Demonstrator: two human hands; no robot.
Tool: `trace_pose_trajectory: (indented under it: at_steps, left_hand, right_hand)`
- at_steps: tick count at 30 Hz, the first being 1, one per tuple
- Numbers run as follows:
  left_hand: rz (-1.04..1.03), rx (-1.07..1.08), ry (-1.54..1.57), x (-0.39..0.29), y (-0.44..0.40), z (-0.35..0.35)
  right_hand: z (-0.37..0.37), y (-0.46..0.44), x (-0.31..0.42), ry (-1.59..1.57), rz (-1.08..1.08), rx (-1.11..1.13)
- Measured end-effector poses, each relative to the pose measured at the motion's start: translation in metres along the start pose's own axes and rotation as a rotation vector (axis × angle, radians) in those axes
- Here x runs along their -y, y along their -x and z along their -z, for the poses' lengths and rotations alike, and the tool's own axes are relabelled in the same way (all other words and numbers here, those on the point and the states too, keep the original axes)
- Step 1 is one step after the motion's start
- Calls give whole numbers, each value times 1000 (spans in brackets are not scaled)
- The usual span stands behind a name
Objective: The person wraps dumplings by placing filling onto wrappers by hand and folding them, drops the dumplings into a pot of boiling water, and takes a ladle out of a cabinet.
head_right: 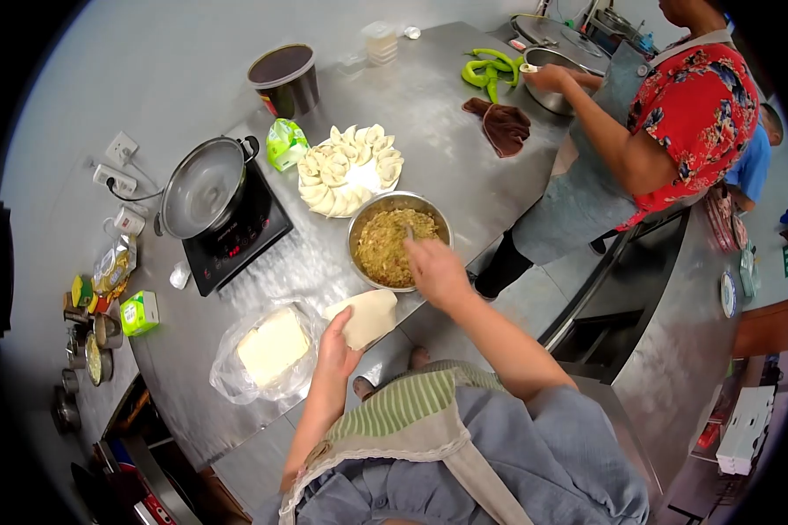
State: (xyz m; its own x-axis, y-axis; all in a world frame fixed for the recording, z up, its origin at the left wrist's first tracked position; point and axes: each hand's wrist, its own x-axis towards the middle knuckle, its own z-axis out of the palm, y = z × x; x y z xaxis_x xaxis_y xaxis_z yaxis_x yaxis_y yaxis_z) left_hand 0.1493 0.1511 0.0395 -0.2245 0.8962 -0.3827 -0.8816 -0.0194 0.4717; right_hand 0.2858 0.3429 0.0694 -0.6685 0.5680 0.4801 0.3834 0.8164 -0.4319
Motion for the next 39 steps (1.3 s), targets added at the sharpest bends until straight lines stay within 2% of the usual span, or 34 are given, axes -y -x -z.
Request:
trace_pose_trajectory:
  at_steps: [3,6,10,13,15,19,22,27,37,39]
  left_hand:
    - [16,-33,23,0,3,2]
    - [-11,23,44,3,-1,12]
    - [-6,-1,52,6,-7,17]
    - [0,-88,38,11,-11,17]
    - [8,10,61,12,-12,16]
    - [10,-4,56,14,-14,18]
    - [11,3,57,14,-16,16]
    - [3,-16,86,13,-19,15]
    - [16,-34,57,8,-23,12]
    - [13,-7,88,7,-23,10]
  right_hand:
    - [-13,26,17,-36,188,56]
    - [-11,30,27,-82,100,32]
    - [-11,23,18,-88,99,-15]
    - [-19,29,23,-89,57,44]
    - [-22,34,35,-168,101,87]
    - [-16,31,40,-215,8,109]
    - [-13,17,28,-197,48,19]
    - [-16,13,15,-321,92,210]
    - [-2,15,-3,-359,135,223]
    - [-3,7,-6,-311,209,272]
